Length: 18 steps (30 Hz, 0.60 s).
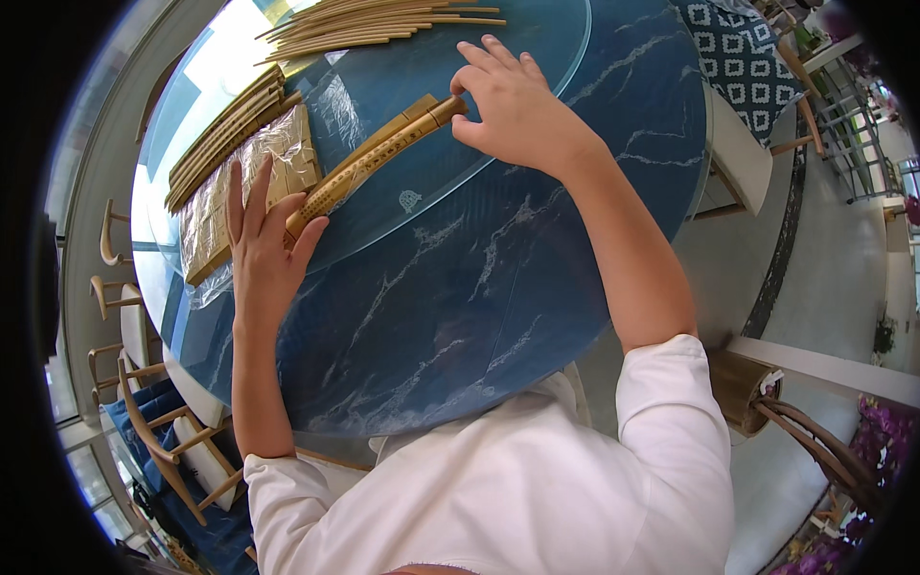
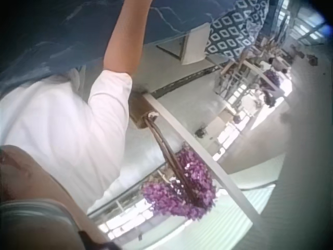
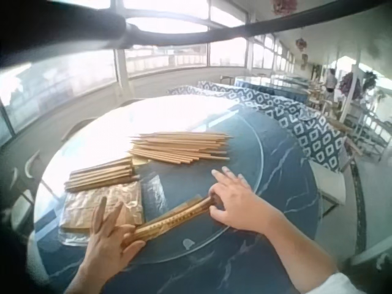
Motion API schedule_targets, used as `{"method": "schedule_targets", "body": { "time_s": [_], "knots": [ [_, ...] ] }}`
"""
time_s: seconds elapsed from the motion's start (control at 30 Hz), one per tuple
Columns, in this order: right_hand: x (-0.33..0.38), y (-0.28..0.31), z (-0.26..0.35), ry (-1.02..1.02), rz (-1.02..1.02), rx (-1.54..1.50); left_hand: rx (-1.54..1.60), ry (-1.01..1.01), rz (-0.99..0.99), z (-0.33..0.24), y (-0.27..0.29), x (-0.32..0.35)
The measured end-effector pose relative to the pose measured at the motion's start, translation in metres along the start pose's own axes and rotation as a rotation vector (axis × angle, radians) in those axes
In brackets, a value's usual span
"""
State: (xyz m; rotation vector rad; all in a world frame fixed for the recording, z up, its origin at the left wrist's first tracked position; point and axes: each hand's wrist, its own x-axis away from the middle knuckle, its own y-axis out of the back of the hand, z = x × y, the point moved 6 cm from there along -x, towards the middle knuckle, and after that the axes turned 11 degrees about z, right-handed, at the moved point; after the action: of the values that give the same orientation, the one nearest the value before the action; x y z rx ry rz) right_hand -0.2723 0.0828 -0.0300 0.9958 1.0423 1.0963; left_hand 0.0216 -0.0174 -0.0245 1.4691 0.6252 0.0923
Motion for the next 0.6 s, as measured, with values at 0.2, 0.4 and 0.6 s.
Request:
{"method": "schedule_targets", "body": {
  "time_s": [0.2, 0.4, 0.6],
  "knots": [
    [-0.001, 0.001, -0.005, 0.010, 0.024, -0.020, -0.006, -0.024, -0.014, -0.001, 0.000, -0.001],
    [0.003, 0.005, -0.008, -0.007, 0.079, -0.086, 0.019, 0.005, 0.017, 0.003, -0.001, -0.001],
    [0.002, -0.004, 0.006, 0.103, -0.022, 0.176, -0.118, 0.021, 0.012, 0.004, -0.001, -0.001]
  ]
}}
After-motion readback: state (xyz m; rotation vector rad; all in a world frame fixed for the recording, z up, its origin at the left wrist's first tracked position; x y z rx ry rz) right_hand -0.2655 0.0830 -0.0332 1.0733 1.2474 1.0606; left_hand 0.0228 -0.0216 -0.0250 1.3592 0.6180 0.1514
